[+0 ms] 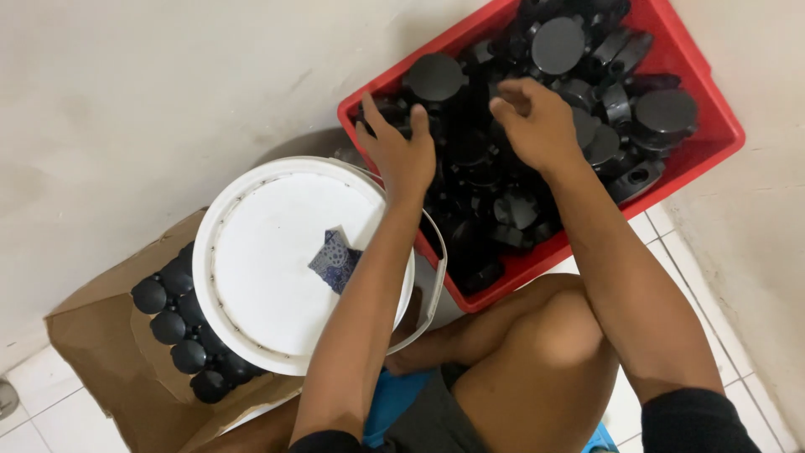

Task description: Cleaning black plastic parts with a cloth and arranging them in a cardboard box

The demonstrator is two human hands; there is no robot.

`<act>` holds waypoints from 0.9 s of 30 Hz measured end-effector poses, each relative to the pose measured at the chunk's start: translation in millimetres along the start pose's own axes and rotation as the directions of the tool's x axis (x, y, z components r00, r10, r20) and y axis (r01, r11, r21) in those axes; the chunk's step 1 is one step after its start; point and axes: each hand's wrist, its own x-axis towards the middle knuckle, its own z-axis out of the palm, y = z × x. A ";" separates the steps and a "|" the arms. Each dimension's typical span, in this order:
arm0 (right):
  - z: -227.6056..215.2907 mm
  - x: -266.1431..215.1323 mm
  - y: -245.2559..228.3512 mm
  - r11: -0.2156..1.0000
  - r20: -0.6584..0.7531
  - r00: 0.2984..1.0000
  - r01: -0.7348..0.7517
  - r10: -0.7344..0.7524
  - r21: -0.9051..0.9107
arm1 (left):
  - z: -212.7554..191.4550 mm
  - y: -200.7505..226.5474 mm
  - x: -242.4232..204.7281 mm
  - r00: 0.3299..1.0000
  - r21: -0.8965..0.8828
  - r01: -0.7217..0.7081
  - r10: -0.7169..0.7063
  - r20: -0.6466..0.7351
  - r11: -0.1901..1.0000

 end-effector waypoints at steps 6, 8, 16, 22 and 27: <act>47.3 59.1 9.8 0.959 -0.033 0.966 0.252 -0.258 -0.126 | 24.0 1.2 37.5 0.953 0.165 0.304 -0.302 -0.034 0.938; 60.6 76.7 24.3 0.930 -0.025 0.936 0.347 -0.352 -0.125 | 30.6 -2.8 39.2 0.968 0.245 0.250 -0.245 -0.054 0.937; 70.5 86.5 10.2 0.971 0.265 0.946 0.218 -0.185 -0.099 | 31.5 -17.5 55.0 0.969 0.365 0.231 -0.177 -0.174 0.902; 63.4 80.1 18.2 0.974 0.199 0.965 0.193 -0.168 -0.115 | 27.8 -5.7 37.9 0.960 0.404 0.207 -0.265 0.093 0.891; 38.3 59.7 12.9 0.967 0.434 0.900 0.137 -0.031 -0.214 | 26.7 -25.2 20.4 0.917 0.565 0.092 -0.291 0.274 0.820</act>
